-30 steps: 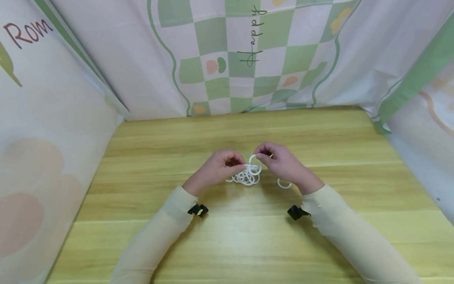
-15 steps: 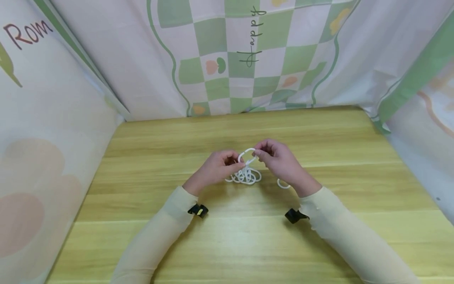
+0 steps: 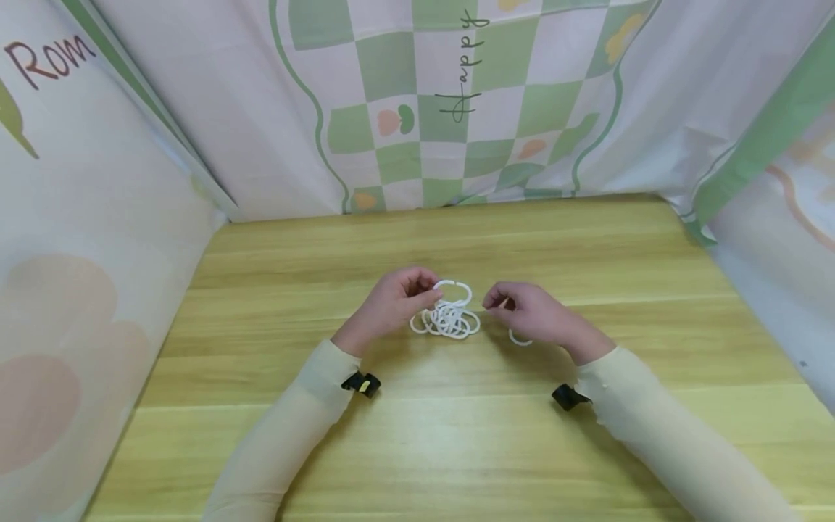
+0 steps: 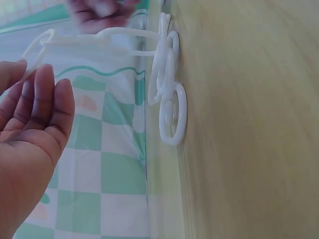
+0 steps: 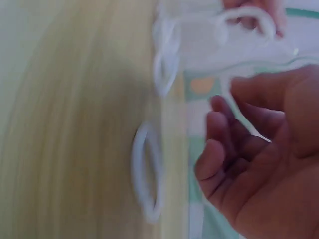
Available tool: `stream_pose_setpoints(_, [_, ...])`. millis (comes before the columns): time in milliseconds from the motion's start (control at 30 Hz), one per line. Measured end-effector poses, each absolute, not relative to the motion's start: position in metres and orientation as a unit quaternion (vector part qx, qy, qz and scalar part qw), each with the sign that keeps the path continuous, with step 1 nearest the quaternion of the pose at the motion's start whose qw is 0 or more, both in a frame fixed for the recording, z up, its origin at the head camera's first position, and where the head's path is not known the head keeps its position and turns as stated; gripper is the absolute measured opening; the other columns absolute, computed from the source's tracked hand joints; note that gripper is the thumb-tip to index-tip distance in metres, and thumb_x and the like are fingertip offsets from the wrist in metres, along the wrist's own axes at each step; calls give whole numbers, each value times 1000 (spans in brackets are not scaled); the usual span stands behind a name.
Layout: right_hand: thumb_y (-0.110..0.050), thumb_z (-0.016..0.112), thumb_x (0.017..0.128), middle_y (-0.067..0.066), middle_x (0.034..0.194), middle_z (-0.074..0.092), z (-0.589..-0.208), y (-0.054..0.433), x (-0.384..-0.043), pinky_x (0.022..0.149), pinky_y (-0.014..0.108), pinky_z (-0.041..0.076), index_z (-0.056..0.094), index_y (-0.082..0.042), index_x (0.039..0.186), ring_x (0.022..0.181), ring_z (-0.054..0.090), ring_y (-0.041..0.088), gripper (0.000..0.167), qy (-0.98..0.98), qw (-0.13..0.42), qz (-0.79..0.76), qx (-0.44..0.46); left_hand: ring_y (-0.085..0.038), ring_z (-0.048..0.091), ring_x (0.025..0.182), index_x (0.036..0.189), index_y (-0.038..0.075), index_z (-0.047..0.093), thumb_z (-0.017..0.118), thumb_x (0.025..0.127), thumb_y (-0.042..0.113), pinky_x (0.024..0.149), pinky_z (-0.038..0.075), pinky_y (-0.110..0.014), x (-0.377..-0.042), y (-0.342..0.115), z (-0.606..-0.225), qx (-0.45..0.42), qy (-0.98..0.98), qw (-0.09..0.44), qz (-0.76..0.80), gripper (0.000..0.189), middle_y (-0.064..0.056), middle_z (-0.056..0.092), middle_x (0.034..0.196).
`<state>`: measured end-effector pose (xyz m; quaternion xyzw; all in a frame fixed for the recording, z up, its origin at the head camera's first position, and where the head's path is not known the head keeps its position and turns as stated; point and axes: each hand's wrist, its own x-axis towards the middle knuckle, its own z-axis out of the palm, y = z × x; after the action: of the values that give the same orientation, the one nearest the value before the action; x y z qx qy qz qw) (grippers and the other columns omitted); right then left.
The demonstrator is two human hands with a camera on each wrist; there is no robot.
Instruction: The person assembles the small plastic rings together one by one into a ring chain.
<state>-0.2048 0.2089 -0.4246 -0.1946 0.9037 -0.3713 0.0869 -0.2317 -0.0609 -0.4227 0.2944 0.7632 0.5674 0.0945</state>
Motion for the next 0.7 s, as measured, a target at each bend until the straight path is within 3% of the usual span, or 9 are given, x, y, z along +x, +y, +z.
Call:
stream_pose_setpoints(100, [-11,66,92,6,98,67,-431,225,-209,67,35,51,67,-7,104,81,60,19,13,916,127,-329,-192,-18,57,73,108,1,65,66,95,12,61,47,-25,-232,-60,-423,300,763,94,565,17,-5,63,87])
stream_pose_setpoints(333, [-8,71,85,1,97,67,-437,244,-216,79,41,49,70,-12,100,91,59,21,15,928,161,-265,-207,-17,57,75,106,4,67,67,94,12,63,48,-25,-230,-59,-422,305,772,90,551,14,-4,64,89])
stream_pose_setpoints(533, [-8,71,87,-3,75,57,-442,245,-215,66,34,44,63,-15,83,71,51,16,11,928,176,-233,-231,-18,57,77,106,4,67,68,94,14,65,48,-26,-230,-58,-421,309,776,94,541,16,-4,64,90])
stream_pose_setpoints(700, [-10,64,94,-2,76,56,-441,240,-208,64,32,45,59,-13,86,70,51,15,10,931,154,-237,-232,-18,56,76,107,2,67,68,94,14,64,47,-25,-229,-57,-422,314,775,105,538,17,-5,63,89])
